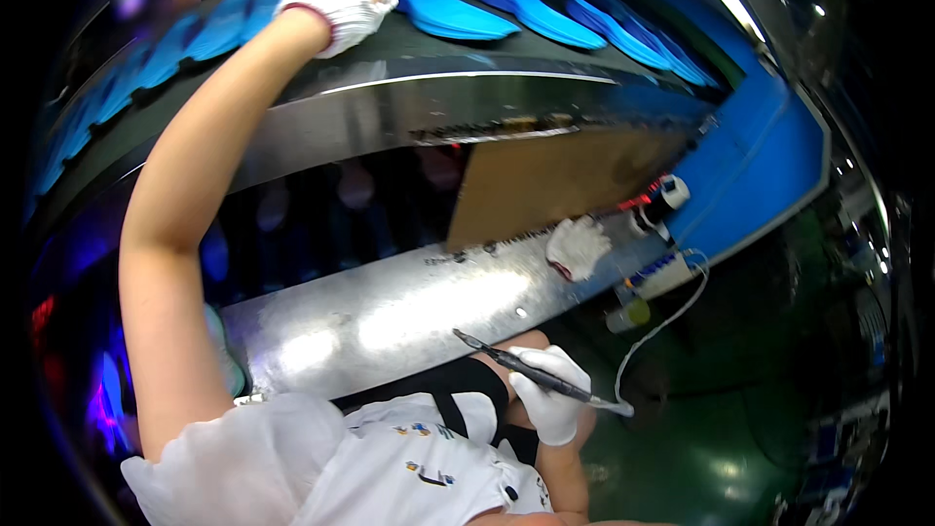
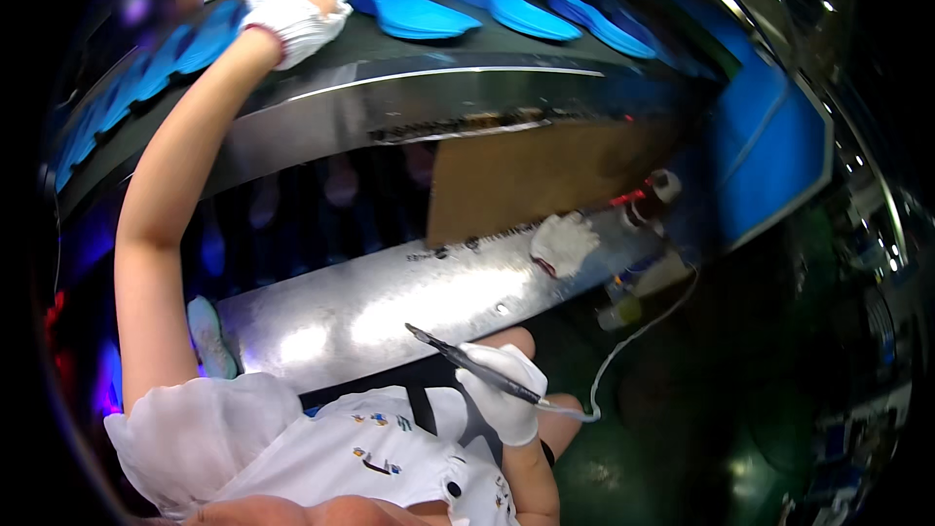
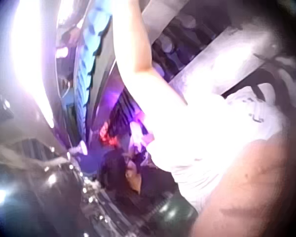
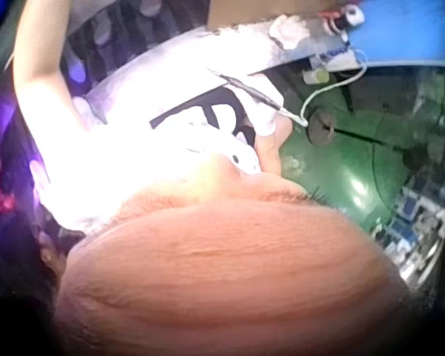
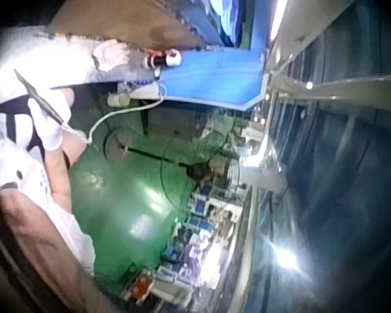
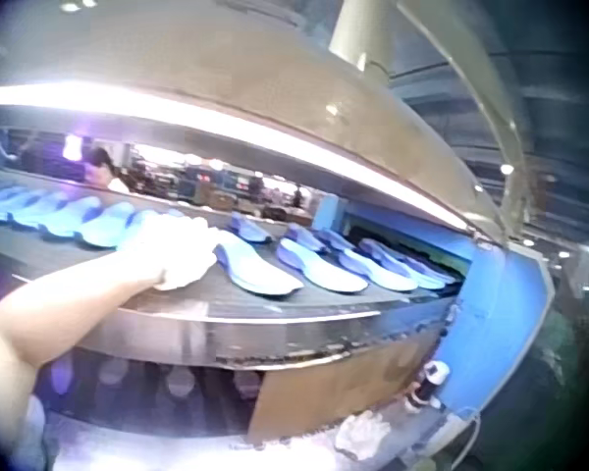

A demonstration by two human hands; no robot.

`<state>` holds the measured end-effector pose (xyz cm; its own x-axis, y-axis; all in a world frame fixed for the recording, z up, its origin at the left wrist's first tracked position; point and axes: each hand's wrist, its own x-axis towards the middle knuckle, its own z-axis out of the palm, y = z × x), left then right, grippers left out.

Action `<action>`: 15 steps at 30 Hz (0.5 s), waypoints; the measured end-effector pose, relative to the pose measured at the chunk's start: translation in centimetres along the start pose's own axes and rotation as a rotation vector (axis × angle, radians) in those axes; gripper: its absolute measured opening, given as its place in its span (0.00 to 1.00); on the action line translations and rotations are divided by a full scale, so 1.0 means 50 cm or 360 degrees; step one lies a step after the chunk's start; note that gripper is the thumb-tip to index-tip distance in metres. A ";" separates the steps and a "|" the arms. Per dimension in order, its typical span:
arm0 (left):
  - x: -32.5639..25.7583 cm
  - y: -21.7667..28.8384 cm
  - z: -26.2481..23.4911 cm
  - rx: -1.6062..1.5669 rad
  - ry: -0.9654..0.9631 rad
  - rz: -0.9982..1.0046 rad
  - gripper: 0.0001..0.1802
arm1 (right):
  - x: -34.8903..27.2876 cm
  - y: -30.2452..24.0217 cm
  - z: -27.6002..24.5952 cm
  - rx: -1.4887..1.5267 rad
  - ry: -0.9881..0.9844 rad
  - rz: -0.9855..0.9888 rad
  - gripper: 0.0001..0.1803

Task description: The person uses a handheld tool to trim excess material from the edges of blue slipper soles. They pick up a slipper from a conveyor belt, scrape the edges with the tool, and place the finished item back on the belt. The process is repeated for multiple units.

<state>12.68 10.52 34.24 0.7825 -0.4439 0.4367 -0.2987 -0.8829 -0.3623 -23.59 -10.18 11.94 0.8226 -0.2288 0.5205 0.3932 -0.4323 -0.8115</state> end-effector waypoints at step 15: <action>-0.059 -0.044 0.073 -0.0802 0.0414 0.0213 0.19 | -0.039 0.044 0.000 0.0089 0.0116 0.0357 0.13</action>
<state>13.03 14.35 30.75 0.5788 -0.5236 0.6252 -0.6588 -0.7520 -0.0199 -24.30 -10.70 9.13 0.8609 -0.3767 0.3419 0.2279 -0.3153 -0.9212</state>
